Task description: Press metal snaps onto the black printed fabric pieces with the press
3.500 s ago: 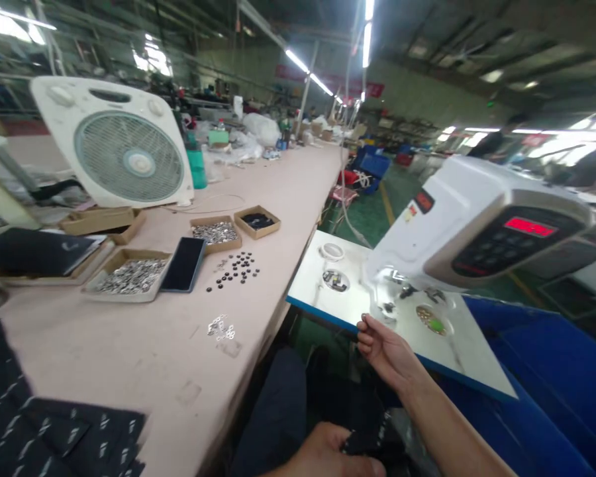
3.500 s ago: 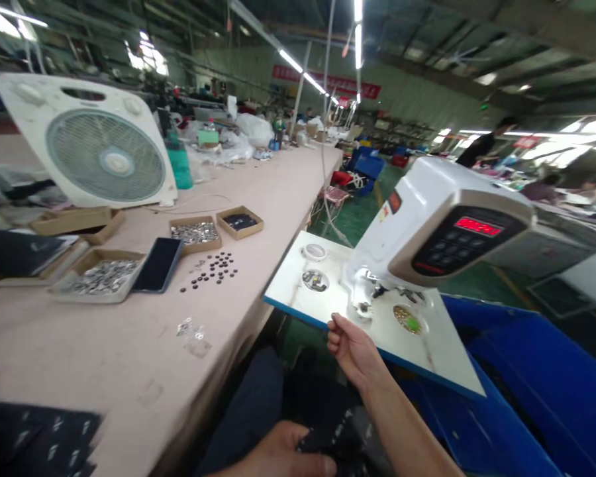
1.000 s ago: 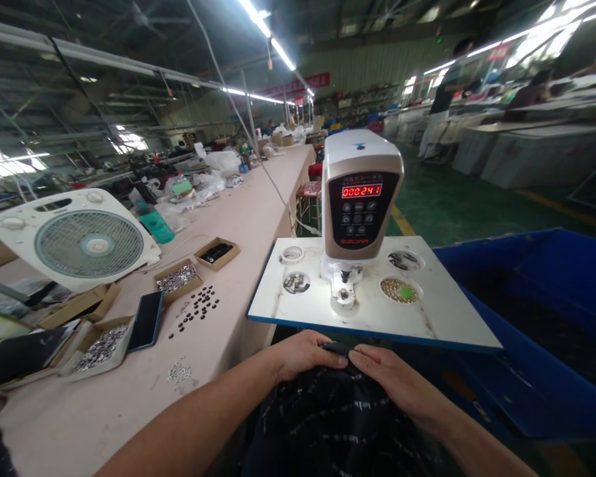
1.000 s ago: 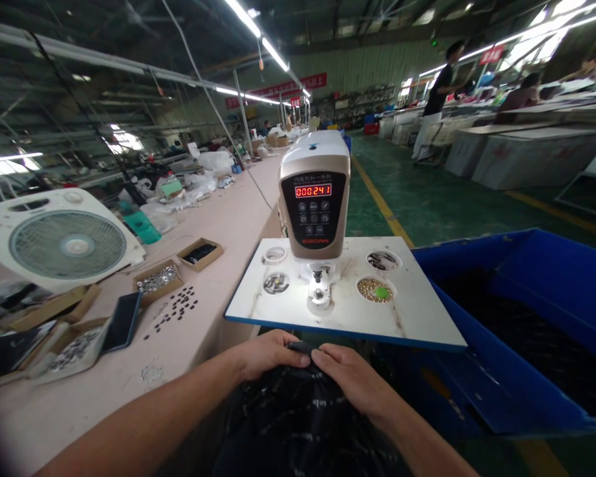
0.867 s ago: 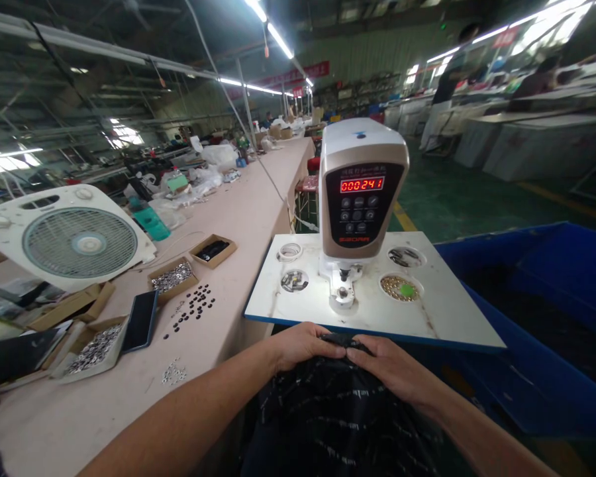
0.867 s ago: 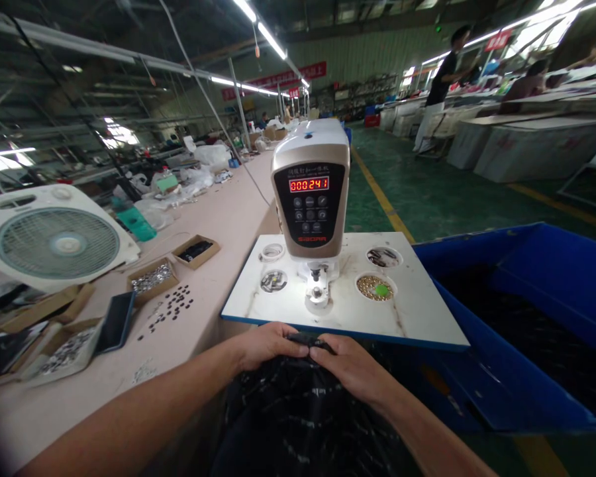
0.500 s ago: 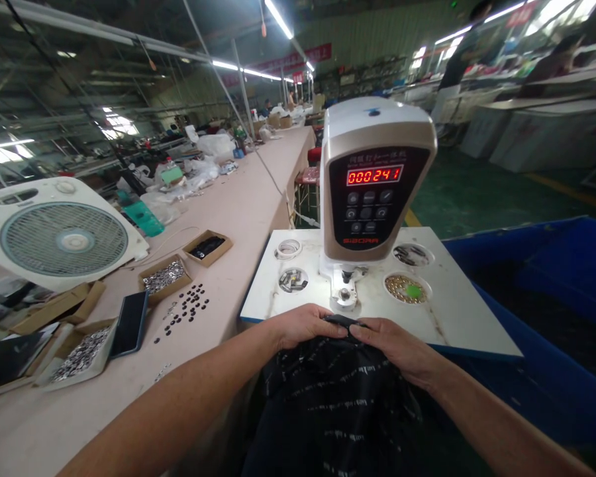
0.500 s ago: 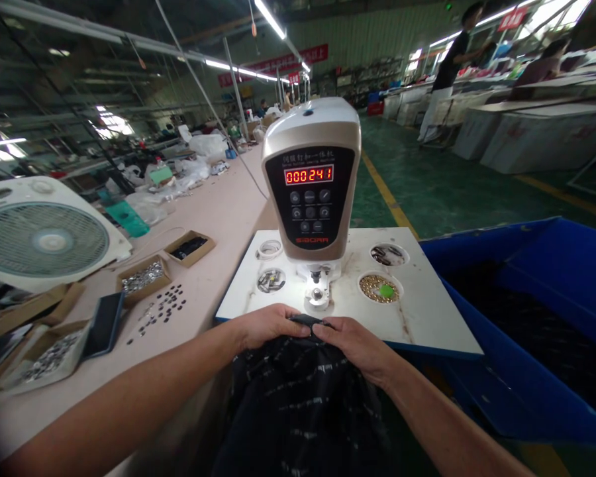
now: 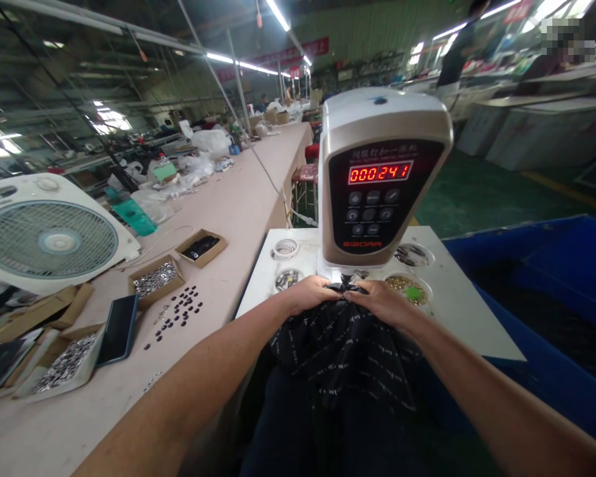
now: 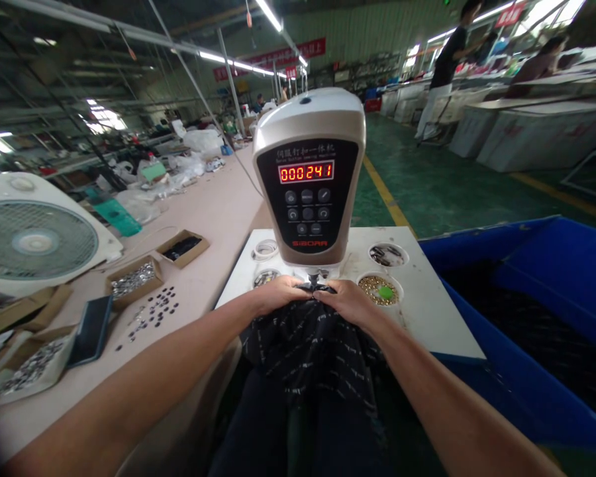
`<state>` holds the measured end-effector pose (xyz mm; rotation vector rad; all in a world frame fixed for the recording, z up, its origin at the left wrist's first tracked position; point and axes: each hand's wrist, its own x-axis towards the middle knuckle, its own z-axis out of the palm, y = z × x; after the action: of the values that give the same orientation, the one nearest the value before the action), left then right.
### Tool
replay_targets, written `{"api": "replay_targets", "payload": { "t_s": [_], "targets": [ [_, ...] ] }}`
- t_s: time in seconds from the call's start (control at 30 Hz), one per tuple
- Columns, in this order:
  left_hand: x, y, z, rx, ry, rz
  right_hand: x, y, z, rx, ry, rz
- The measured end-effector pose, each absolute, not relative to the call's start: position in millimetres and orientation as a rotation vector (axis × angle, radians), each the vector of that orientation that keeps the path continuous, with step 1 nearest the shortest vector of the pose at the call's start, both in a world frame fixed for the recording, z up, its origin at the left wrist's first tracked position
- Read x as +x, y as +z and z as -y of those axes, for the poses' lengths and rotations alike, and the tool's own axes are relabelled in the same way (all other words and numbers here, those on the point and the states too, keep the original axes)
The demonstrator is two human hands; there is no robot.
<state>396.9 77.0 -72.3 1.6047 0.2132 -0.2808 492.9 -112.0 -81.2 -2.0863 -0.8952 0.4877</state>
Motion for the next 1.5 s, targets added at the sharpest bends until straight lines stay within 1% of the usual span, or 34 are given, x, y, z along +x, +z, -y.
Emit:
{"api": "replay_targets", "payload": {
  "t_s": [0.53,0.8,1.07,1.27,1.37,1.5],
  "targets": [
    [411.9,-82.7,-80.1,1.651,-0.236,-0.285,501.1,-82.6,106.2,-2.129,0.397,0.912],
    [412.2,-88.0,-76.3,1.626,-0.215,-0.315,490.9,-91.2,104.0,-2.178,0.256,0.831],
    [414.4,-89.5,-81.2,1.622,-0.245,-0.335,491.3,-96.4,108.7,-2.119,0.15,0.905],
    [414.8,-92.4,-84.1,1.669,-0.256,-0.344,490.4,-108.6,106.6,-2.28,0.015,0.856],
    [412.0,-94.4,-84.5,1.747,-0.196,-0.341,491.1,-116.2,102.6,-2.355,-0.049,0.823],
    [405.1,-98.1,-81.2,1.922,-0.012,-0.35,490.8,-120.6,99.7,-2.413,-0.106,0.808]
  ]
}}
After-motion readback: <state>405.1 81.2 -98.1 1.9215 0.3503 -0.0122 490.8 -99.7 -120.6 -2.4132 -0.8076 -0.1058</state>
